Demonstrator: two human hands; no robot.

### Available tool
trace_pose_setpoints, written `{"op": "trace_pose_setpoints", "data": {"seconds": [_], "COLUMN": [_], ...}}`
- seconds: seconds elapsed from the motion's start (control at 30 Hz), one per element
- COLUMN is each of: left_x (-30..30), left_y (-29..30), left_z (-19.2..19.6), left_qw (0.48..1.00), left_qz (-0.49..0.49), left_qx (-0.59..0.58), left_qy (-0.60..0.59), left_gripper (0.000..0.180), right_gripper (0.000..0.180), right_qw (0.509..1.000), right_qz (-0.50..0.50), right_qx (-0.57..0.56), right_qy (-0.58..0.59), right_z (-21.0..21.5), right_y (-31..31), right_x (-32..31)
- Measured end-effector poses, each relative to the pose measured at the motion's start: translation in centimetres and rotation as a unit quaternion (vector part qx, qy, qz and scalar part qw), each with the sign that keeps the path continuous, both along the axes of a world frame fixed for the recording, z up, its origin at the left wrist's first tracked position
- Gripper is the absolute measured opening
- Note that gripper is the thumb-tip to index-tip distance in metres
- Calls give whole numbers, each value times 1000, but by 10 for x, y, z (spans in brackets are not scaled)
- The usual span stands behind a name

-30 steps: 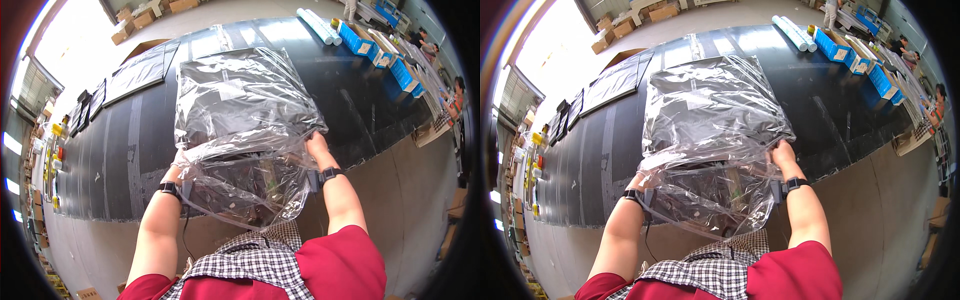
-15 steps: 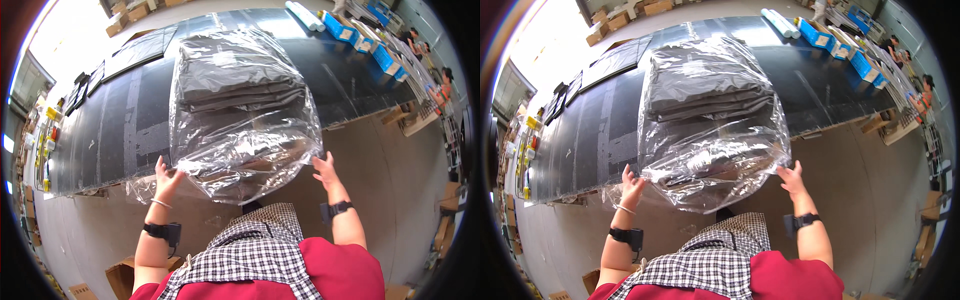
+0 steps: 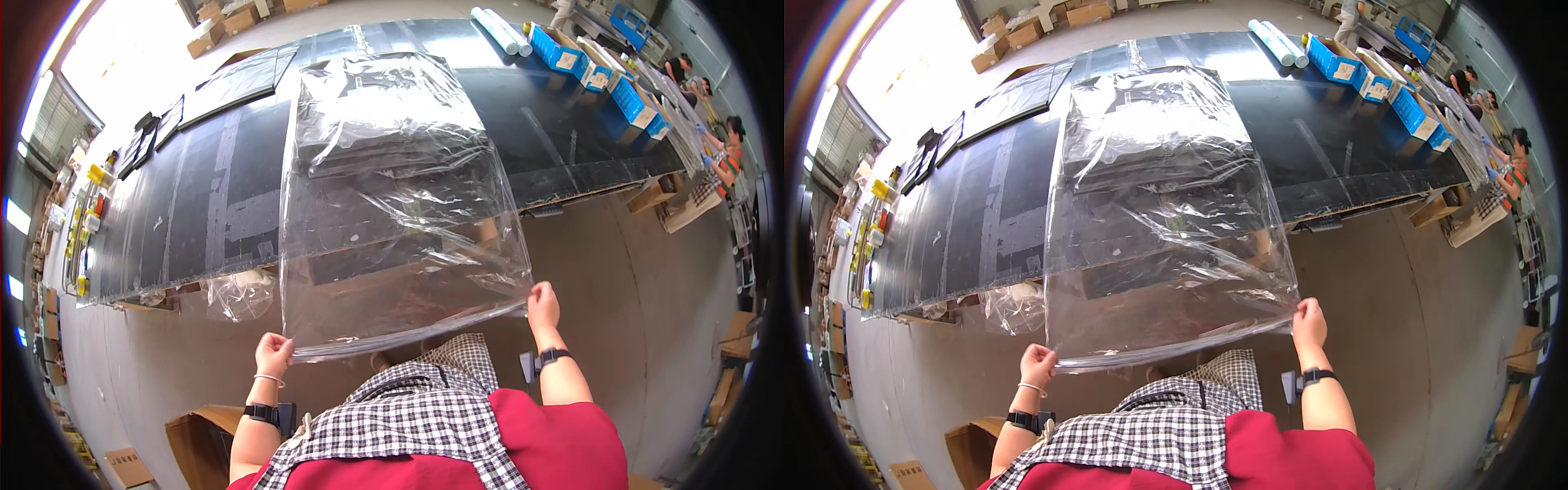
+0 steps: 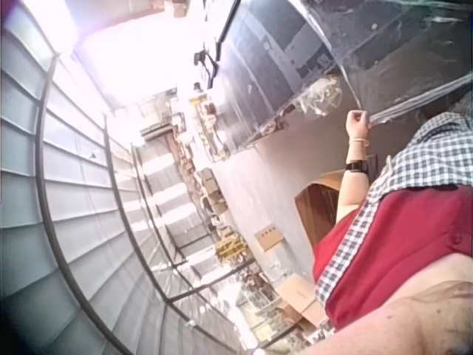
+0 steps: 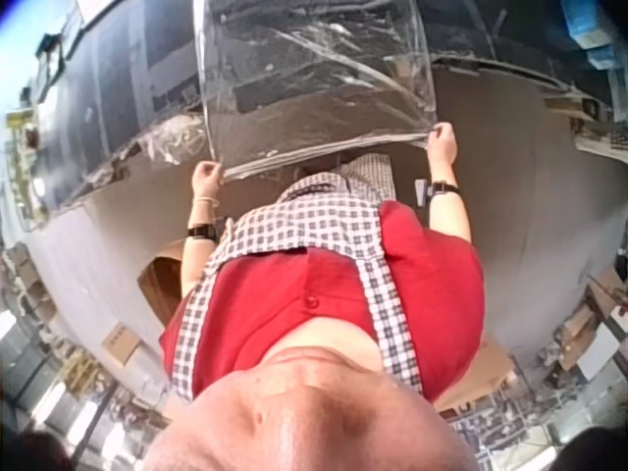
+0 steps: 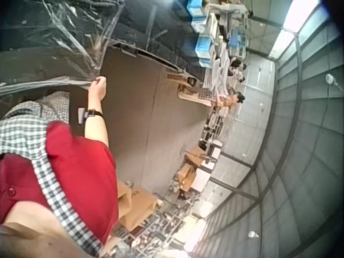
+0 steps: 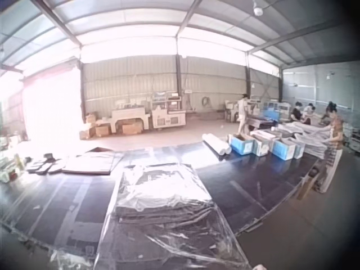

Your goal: Packaging products into plastic bags and placing them into a large cardboard box.

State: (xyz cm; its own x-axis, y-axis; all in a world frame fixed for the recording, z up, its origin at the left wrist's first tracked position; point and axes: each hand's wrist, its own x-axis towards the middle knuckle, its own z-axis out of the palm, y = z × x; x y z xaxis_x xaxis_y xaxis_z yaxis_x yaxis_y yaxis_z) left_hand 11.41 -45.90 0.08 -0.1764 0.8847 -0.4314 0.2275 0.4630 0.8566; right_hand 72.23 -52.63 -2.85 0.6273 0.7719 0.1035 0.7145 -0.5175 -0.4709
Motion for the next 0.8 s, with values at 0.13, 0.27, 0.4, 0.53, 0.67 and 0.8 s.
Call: {"op": "trace_pose_setpoints", "data": {"seconds": [0.13,0.27,0.4,0.53,0.67,0.8], "left_x": [-13,15,42,17,4,3], "left_y": [-28,-16,6,-17,-32,-42], "left_z": [-14,-5,11,13,26,24], "left_qw": [986,988,996,997,985,995], "left_qz": [-69,-6,69,8,48,84], "left_qx": [-121,99,0,-58,-149,7], "left_qy": [92,120,55,55,-66,-61], "left_gripper": [14,25,18,16,18,9], "right_gripper": [11,10,12,10,9,11], "right_qw": [998,994,990,995,997,993], "right_qz": [39,-15,34,88,64,48], "right_qx": [-6,-25,-67,-30,-51,-109], "right_qy": [58,108,119,48,16,-24], "right_z": [10,11,20,34,32,54], "right_y": [-21,-16,-17,-26,-33,-18], "right_x": [4,9,14,9,9,-8]}}
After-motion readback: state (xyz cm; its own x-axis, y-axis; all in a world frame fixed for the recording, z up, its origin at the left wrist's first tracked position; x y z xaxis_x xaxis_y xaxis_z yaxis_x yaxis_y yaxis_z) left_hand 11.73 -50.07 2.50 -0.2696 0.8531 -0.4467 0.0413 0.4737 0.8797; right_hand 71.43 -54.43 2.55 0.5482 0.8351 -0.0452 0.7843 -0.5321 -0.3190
